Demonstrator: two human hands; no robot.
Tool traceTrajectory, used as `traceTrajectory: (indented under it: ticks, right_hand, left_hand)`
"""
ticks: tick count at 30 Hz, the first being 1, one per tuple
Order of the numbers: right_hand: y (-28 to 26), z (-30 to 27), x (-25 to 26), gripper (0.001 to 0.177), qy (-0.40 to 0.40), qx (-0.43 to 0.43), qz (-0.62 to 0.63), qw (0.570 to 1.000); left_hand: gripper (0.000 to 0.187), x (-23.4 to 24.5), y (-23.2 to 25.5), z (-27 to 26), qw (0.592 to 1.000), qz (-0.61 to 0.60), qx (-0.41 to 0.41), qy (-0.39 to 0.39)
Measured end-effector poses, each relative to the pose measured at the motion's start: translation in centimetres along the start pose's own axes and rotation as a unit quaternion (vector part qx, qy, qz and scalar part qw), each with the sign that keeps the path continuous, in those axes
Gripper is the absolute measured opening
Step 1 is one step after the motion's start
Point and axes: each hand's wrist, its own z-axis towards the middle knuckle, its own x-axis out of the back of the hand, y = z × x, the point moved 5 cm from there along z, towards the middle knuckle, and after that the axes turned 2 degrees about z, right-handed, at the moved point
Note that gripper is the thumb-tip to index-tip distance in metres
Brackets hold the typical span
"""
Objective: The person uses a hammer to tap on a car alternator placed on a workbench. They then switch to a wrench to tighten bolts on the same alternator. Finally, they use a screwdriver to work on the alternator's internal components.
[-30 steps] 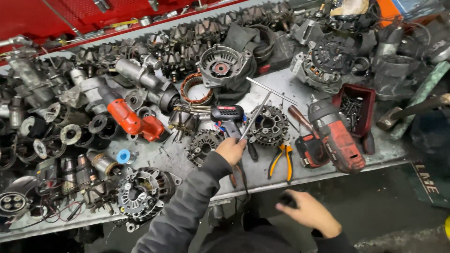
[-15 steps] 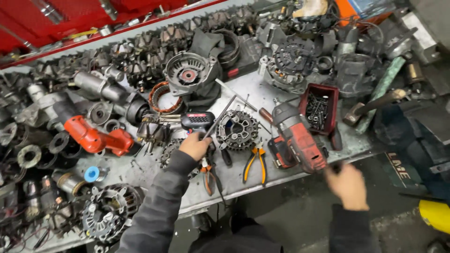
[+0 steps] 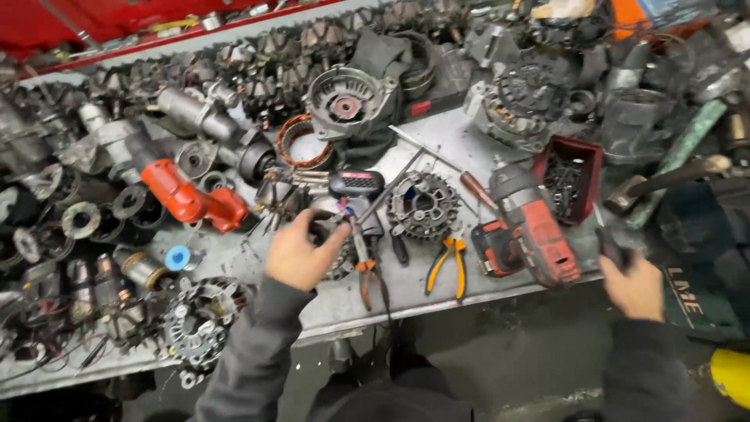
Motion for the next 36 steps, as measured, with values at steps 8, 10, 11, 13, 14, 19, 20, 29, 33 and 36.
traceTrajectory:
  ticks: [8, 10, 11, 13, 14, 19, 20, 29, 33, 36]
  right_hand:
    - [0.7, -16.0, 0.4, 0.028, -0.015, 0.122, 0.230, 0.965]
    - [-1.5, -19.1, -1.6, 0.030, -0.040, 0.182, 0.217, 0.958]
    - [-2.9, -20.2, -2.9, 0.030, -0.062, 0.192, 0.222, 0.954]
    - [-5.0, -22.5, -5.0, 0.035, -0.098, 0.256, 0.210, 0.939]
    - [-10.2, -24.0, -5.5, 0.035, -0.098, 0.260, 0.209, 0.938]
    - [-27.7, -31.6, -10.6, 0.036, -0.268, 0.029, 0.307, 0.913]
    - [-30.5, -32.5, -10.8, 0.036, -0.265, 0.028, 0.305, 0.914]
    - [-42.1, -38.7, -10.1, 0.035, -0.220, 0.097, 0.096, 0.966]
    - [-43.9, -39.9, -10.3, 0.036, -0.177, 0.178, 0.089, 0.964]
    - [-44.1, -40.9, -10.8, 0.035, -0.192, 0.169, 0.087, 0.963]
  left_hand:
    - [0.029, 12.1, -13.8, -9.1, 0.970, -0.064, 0.000, 0.234]
    - [0.026, 14.5, -18.4, -12.2, 0.933, 0.008, -0.046, 0.357]
    - [0.026, 14.9, -19.9, -12.9, 0.930, 0.020, -0.026, 0.366]
    - [0.041, 13.9, -23.2, -14.1, 0.939, 0.045, -0.003, 0.341]
    - [0.041, 13.5, -24.8, -14.3, 0.938, 0.044, -0.002, 0.345]
    - [0.061, 9.5, -30.2, -14.6, 0.970, -0.139, 0.008, 0.202]
    - [0.061, 9.8, -30.7, -14.4, 0.970, -0.141, 0.008, 0.199]
    - [0.050, 11.0, -33.8, -10.9, 0.960, -0.210, -0.040, 0.179]
    - [0.058, 9.1, -36.3, -10.5, 0.977, -0.159, 0.058, 0.128]
    - [0.061, 7.9, -38.6, -10.3, 0.962, -0.185, 0.116, 0.165]
